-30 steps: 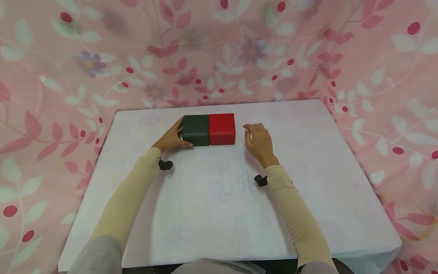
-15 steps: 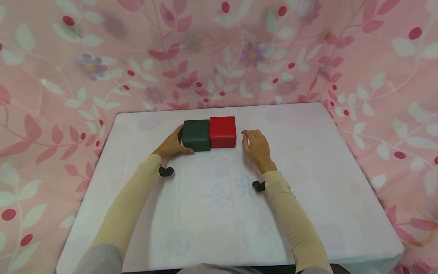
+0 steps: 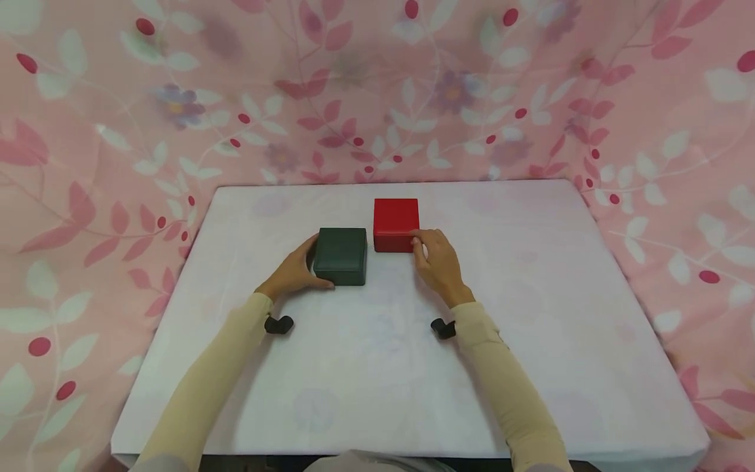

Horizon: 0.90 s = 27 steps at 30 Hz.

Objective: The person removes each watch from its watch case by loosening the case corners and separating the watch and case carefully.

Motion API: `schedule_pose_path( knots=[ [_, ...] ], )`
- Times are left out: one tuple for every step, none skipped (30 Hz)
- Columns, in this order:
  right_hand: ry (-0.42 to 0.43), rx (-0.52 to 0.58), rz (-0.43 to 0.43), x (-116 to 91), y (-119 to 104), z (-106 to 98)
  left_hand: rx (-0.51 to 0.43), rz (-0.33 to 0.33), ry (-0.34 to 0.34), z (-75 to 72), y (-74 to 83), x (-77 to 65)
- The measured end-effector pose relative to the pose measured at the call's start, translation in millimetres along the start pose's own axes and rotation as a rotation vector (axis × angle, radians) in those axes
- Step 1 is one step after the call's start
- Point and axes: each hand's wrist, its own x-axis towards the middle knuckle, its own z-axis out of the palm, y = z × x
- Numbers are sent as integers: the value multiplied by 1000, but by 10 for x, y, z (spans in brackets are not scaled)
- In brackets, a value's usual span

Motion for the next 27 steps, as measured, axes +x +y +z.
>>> schedule_pose_path(
  knots=[
    [-20, 29, -5, 0, -37, 10, 1, 2, 11, 10, -1, -43],
    [-49, 56, -11, 2, -80, 20, 3, 4, 19, 17, 1, -86],
    [-81, 81, -21, 7, -125, 33, 10, 5, 25, 23, 2, -126],
    [-115, 104, -32, 12, -170, 46, 5, 10, 33, 30, 8, -165],
    [-150, 122, -40, 15, -213, 64, -2, 12, 37, 38, 14, -204],
    [-186, 134, -46, 18, -259, 83, -4, 13, 40, 45, 17, -241],
    [-220, 152, -51, 21, -307, 103, -8, 16, 42, 51, 20, -278],
    [-255, 165, -51, 20, -353, 126, -12, 17, 41, 56, 26, -316],
    [-290, 174, -50, 18, -398, 150, -16, 21, 38, 62, 32, -353],
    [-322, 179, -47, 11, -441, 175, -21, 24, 37, 68, 39, -393],
    [-354, 181, -43, 2, -485, 201, -21, 25, 36, 73, 42, -431],
    [-390, 182, -41, -9, -528, 226, -15, 30, 34, 76, 41, -467],
    [-422, 186, -39, -20, -566, 249, -14, 32, 33, 83, 42, -494],
    [-456, 185, -39, -32, -601, 271, -16, 35, 32, 87, 43, -524],
    [-484, 177, -43, -44, -633, 296, -18, 40, 31, 91, 42, -549],
    [-505, 170, -49, -56, -656, 322, -22, 42, 33, 93, 41, -572],
    [-522, 159, -57, -67, -675, 348, -25, 46, 35, 94, 42, -591],
    [-532, 152, -63, -75, -689, 373, -29, 49, 37, 96, 42, -605],
    [-535, 147, -68, -82, -702, 394, -36, 50, 39, 98, 44, -616],
    [-537, 140, -69, -86, -707, 414, -38, 55, 40, 100, 43, -622],
    [-536, 129, -70, -90, -704, 436, -37, 58, 43, 102, 41, -625],
    [-535, 125, -68, -89, -698, 457, -37, 60, 47, 104, 39, -626],
    [-536, 126, -65, -84, -697, 473, -34, 63, 47, 104, 35, -626],
    [-540, 126, -61, -78, -689, 490, -31, 65, 47, 105, 27, -623],
    [-543, 129, -57, -67, -680, 507, -31, 67, 45, 102, 21, -618],
    [-548, 129, -54, -50, -668, 525, -32, 67, 44, 96, 18, -610],
    [-551, 127, -52, -31, -655, 542, -32, 68, 42, 88, 16, -600]
  ],
)
